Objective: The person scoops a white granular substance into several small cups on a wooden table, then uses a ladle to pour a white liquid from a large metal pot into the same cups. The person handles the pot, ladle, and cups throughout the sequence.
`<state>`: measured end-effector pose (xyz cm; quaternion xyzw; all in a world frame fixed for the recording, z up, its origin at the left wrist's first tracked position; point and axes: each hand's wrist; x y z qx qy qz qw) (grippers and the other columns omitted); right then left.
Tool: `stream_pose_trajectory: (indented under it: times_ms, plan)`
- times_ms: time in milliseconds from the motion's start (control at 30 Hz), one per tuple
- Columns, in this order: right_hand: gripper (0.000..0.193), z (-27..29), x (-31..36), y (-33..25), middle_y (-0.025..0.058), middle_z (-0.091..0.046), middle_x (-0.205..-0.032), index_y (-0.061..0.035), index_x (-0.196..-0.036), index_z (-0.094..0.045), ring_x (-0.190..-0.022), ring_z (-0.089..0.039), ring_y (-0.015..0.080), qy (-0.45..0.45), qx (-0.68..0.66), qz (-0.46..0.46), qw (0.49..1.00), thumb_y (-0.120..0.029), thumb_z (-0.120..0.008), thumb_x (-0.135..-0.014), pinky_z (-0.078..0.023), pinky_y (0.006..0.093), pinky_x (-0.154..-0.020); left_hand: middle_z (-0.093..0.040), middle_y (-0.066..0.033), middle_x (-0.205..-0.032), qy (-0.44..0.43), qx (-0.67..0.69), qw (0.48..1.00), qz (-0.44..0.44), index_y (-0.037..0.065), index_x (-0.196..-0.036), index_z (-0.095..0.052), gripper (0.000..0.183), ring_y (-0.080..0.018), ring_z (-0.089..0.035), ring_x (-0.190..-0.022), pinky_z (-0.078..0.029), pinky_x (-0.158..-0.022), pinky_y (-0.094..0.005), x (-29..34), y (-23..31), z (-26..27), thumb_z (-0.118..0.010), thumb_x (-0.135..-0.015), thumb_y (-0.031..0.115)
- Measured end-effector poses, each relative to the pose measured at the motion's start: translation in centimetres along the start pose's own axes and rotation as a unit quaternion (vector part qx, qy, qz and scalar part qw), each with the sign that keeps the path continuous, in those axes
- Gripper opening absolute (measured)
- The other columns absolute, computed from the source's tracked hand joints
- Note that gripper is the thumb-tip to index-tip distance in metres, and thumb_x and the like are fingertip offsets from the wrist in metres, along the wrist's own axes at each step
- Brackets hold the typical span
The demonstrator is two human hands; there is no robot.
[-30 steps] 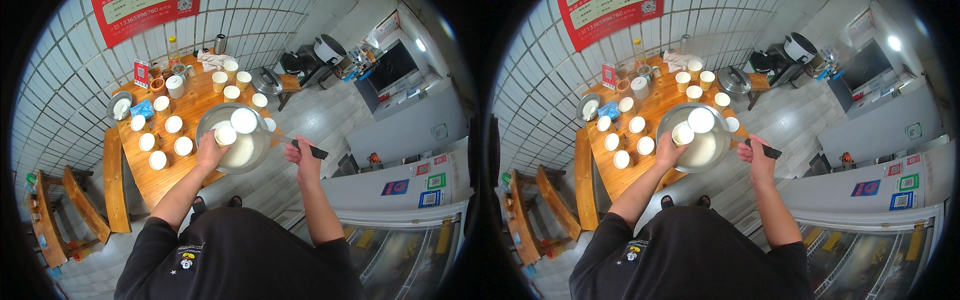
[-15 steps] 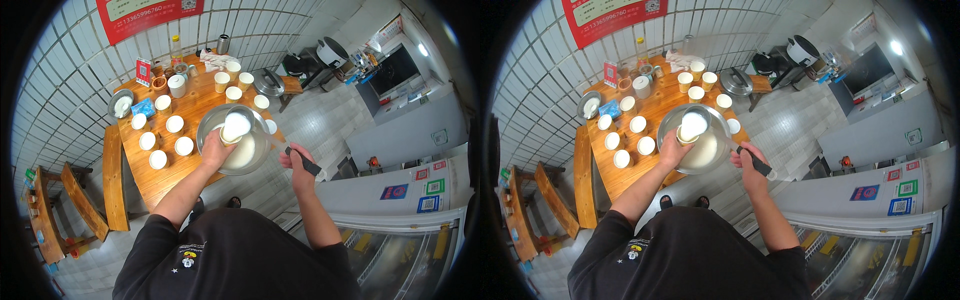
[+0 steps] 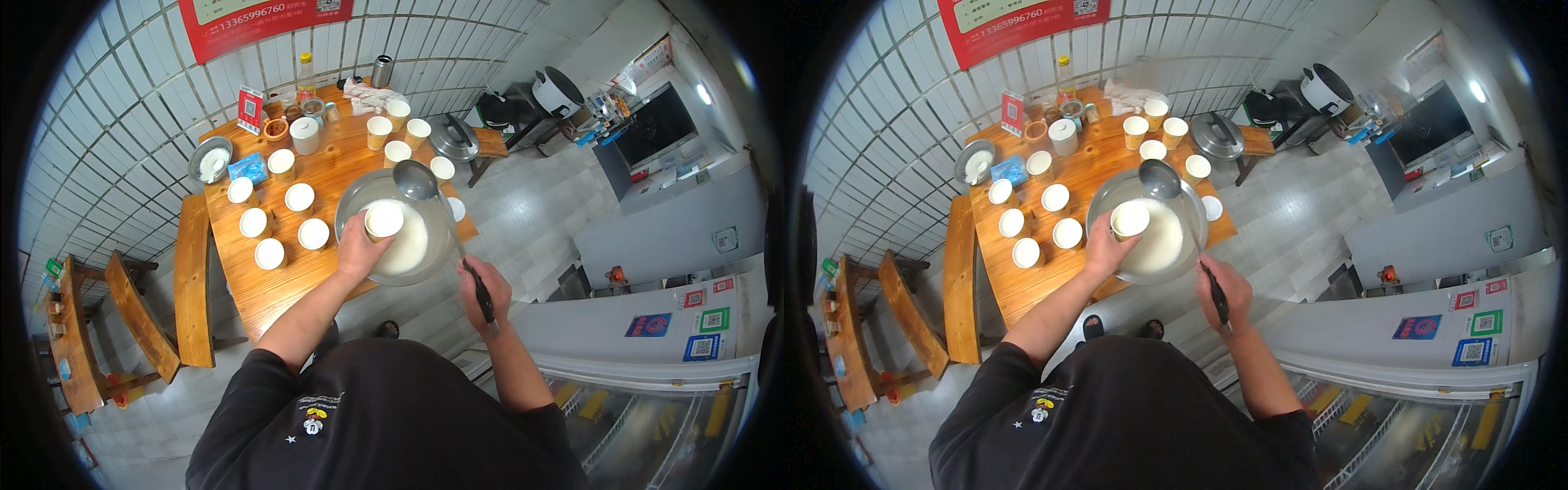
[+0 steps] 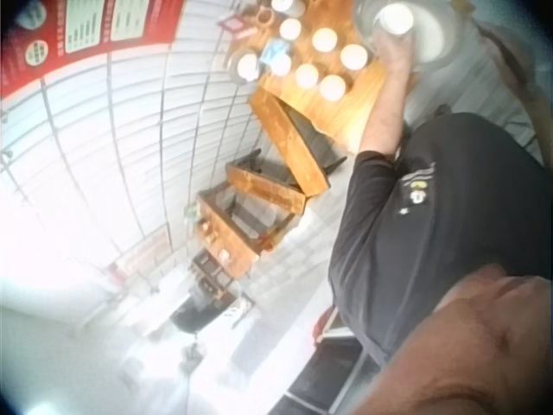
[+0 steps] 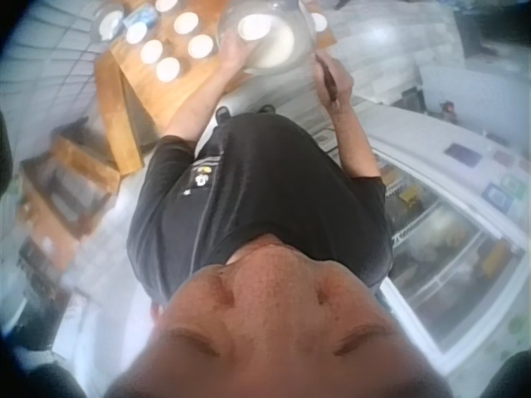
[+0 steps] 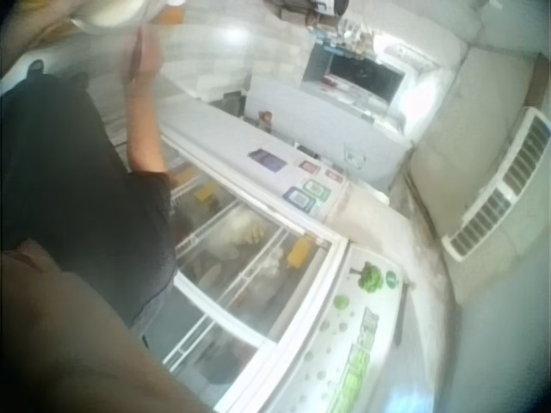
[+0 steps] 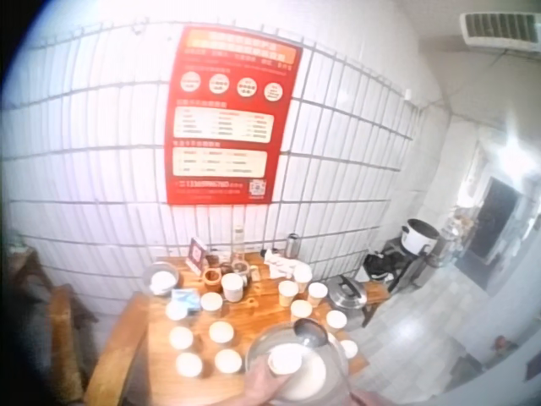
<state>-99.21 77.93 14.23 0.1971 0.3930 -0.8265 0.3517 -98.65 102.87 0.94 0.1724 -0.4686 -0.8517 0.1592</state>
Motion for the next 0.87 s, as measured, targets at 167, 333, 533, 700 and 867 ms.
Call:
stream_pose_trajectory:
  times_ms: [167, 333, 533, 700, 867]
  plan:
    - [0.025, -2.5, 1.2, 2.7, 0.0169, -0.070, -0.088, 0.0009, -0.114, -0.068, -0.075, -0.069, 0.0337, -0.007, -0.043, -0.039, 0.998, -0.003, -0.069, -0.090, -0.055, 0.0377, -0.068, -0.062, -0.0177, -0.125, 0.032, -0.008, 0.999, -0.024, 0.004, -0.131, -0.057, 0.071, -0.0376, -0.058, -0.119, -0.049, -0.101, -0.0459, 0.6, -0.4, 1.0, -0.089, -0.073, 0.028]
    - [0.023, -5.5, 4.0, 4.9, 0.0182, -0.071, -0.091, -0.0029, -0.115, -0.069, -0.079, -0.070, 0.0334, -0.064, -0.028, -0.076, 0.995, -0.007, -0.068, -0.092, -0.055, 0.0376, -0.071, -0.065, -0.0168, -0.122, 0.023, 0.005, 1.000, -0.006, 0.004, -0.130, -0.058, 0.070, -0.0368, -0.060, -0.116, -0.051, -0.098, -0.0459, 0.7, -0.7, 2.4, -0.089, -0.072, 0.027]
    - [0.025, -7.7, 6.5, 6.7, 0.0145, -0.074, -0.094, -0.0039, -0.118, -0.069, -0.080, -0.072, 0.0262, -0.067, -0.105, -0.218, 0.968, -0.014, -0.066, -0.095, -0.056, 0.0357, -0.073, -0.066, -0.0166, -0.122, 0.036, -0.021, 0.999, -0.005, 0.004, -0.129, -0.058, 0.068, -0.0372, -0.060, -0.115, -0.050, -0.099, -0.0458, 1.0, -0.5, 3.4, -0.089, -0.073, 0.027]
    - [0.030, -8.3, 6.5, 8.0, 0.0122, -0.075, -0.099, -0.0022, -0.125, -0.065, -0.079, -0.071, 0.0153, 0.024, -0.264, -0.532, 0.804, -0.020, -0.059, -0.102, -0.055, 0.0261, -0.070, -0.065, -0.0163, -0.123, 0.006, -0.014, 1.000, 0.003, 0.004, -0.130, -0.058, 0.068, -0.0370, -0.060, -0.115, -0.050, -0.099, -0.0460, 1.0, -0.3, 3.6, -0.088, -0.074, 0.027]
    - [0.038, -6.0, 5.7, 8.5, 0.0155, -0.075, -0.101, -0.0032, -0.134, -0.058, -0.079, -0.072, 0.0185, 0.087, -0.295, -0.563, 0.767, -0.024, -0.058, -0.101, -0.056, 0.0286, -0.068, -0.065, -0.0163, -0.123, 0.005, -0.008, 1.000, -0.003, 0.005, -0.131, -0.058, 0.067, -0.0368, -0.059, -0.116, -0.050, -0.099, -0.0461, 0.9, -0.1, 3.2, -0.088, -0.075, 0.029]
Point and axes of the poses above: each hand's wrist, its own x-axis away from the middle knuckle, its own z-axis out of the back of the hand, y = z × x
